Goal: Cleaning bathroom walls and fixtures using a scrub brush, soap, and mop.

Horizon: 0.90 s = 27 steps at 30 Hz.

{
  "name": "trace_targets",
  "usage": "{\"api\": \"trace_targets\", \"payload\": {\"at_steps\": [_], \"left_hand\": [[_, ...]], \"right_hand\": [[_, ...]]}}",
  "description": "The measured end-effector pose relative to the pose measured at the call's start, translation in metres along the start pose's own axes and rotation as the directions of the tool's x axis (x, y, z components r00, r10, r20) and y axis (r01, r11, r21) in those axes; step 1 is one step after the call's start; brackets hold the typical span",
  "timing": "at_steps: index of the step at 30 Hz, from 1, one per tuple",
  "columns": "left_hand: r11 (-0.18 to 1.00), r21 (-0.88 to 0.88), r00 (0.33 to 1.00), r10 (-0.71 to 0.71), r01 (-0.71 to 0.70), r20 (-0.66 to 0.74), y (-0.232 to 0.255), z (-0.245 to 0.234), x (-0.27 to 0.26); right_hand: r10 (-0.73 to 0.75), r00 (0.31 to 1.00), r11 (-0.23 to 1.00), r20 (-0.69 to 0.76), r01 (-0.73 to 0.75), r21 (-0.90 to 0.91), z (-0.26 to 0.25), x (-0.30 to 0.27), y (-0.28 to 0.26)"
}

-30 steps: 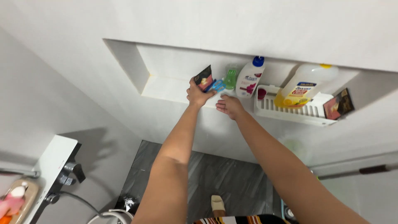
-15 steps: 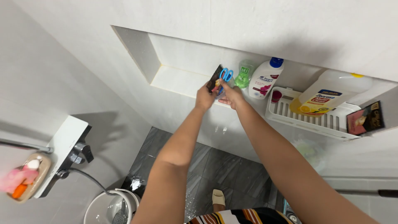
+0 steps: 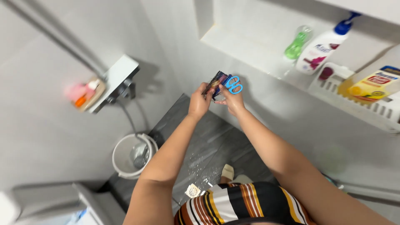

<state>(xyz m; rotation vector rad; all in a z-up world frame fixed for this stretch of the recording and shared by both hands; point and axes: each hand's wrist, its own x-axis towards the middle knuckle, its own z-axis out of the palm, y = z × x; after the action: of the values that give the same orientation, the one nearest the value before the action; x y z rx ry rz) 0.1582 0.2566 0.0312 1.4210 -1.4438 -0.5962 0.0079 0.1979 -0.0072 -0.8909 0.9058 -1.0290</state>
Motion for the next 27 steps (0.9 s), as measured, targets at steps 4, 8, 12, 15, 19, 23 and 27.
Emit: {"api": "trace_targets", "payload": {"at_steps": [4,8,12,15,19,23,27], "left_hand": [[0.98,-0.021,0.976,-0.199,0.198,-0.088,-0.019,-0.052,-0.084],[0.979,-0.137,0.892,-0.192,0.148,-0.408,-0.042,-0.094,-0.171],[0.496,-0.84,0.679,-0.696,0.218,-0.234,-0.082,-0.128,-0.252],[0.356,-0.934,0.645,-0.718,0.018,-0.261,-0.108,-0.149,-0.314],[0.286,-0.954,0.558,-0.778,-0.094,-0.288,-0.084,-0.178,-0.381],[0.321,-0.933,0.444,-0.82,-0.163,-0.36,-0.1,-0.195,-0.431],[0.363,-0.917,0.379,-0.835,-0.167,-0.399,-0.118,-0.21,-0.452]], "right_hand": [[0.037,0.999,0.999,0.02,-0.037,0.024,0.053,-0.056,0.043],[-0.217,0.957,0.927,0.191,0.263,-0.266,0.09,-0.104,0.086],[-0.543,0.525,0.358,0.655,0.851,-0.385,0.136,-0.17,0.081],[-0.423,0.314,0.082,0.85,0.947,-0.309,0.168,-0.205,0.083],[-0.376,0.142,-0.068,0.916,0.981,-0.18,0.193,-0.238,0.097],[-0.336,0.178,-0.095,0.925,0.971,-0.221,0.204,-0.255,0.102],[-0.212,0.003,-0.254,0.977,0.965,-0.058,0.203,-0.245,0.122]]}}
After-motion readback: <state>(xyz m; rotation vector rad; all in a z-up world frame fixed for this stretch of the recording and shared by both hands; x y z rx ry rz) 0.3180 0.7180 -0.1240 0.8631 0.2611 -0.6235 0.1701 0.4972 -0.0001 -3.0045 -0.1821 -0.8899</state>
